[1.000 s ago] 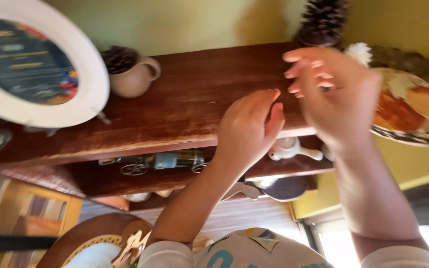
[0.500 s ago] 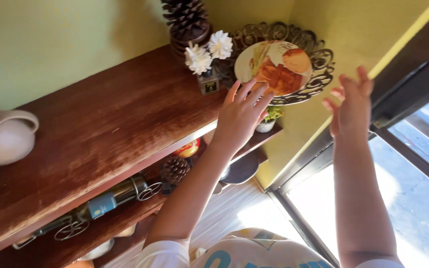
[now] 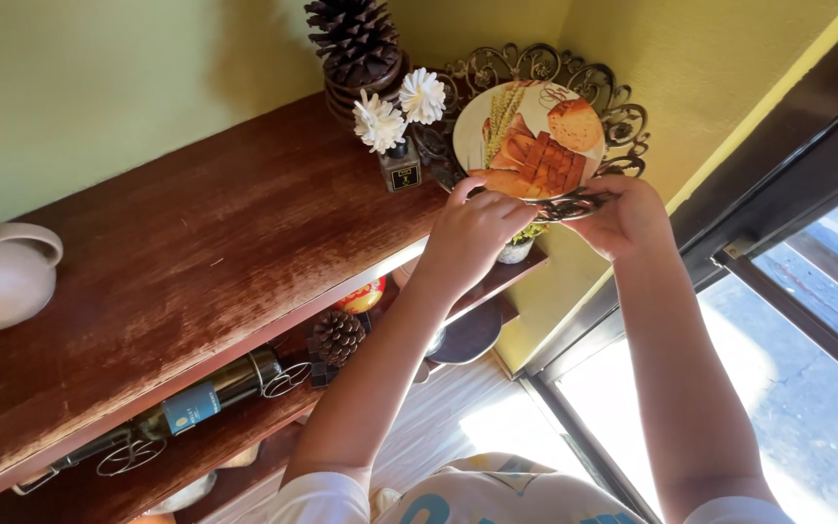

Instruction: Cleaning and organizing various decorative items on a shelf and side table.

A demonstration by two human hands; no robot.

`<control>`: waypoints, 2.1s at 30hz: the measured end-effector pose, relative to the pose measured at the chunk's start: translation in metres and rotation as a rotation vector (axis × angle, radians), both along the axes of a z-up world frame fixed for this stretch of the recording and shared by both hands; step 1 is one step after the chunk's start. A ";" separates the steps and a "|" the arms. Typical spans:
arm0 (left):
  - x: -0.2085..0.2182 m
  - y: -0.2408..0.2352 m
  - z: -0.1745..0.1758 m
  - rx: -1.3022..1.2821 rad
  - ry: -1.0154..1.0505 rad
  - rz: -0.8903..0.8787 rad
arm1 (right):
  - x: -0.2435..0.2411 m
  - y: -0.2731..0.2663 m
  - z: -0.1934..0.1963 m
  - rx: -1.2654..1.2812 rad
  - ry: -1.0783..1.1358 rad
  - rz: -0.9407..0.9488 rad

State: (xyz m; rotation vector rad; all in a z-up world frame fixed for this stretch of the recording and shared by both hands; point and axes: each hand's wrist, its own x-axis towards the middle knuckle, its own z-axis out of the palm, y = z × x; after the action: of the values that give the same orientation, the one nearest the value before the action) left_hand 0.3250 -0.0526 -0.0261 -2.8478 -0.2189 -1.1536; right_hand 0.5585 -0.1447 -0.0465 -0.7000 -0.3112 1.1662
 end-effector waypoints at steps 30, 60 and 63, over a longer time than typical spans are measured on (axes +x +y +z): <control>-0.028 -0.097 0.025 -0.538 0.441 0.073 | 0.014 -0.236 -0.046 0.054 -0.135 0.125; -0.270 0.036 0.085 -0.230 -0.461 0.836 | -0.269 0.103 0.142 0.421 -0.628 0.387; -0.275 0.074 0.079 -0.252 -0.509 0.817 | -0.279 0.134 0.127 0.521 -0.659 0.306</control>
State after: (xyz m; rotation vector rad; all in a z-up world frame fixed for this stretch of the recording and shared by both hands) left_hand 0.0504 0.0213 0.0531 -2.1287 -1.4585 -1.6312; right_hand 0.2793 -0.0111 0.0805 -0.5628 -1.2655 1.0430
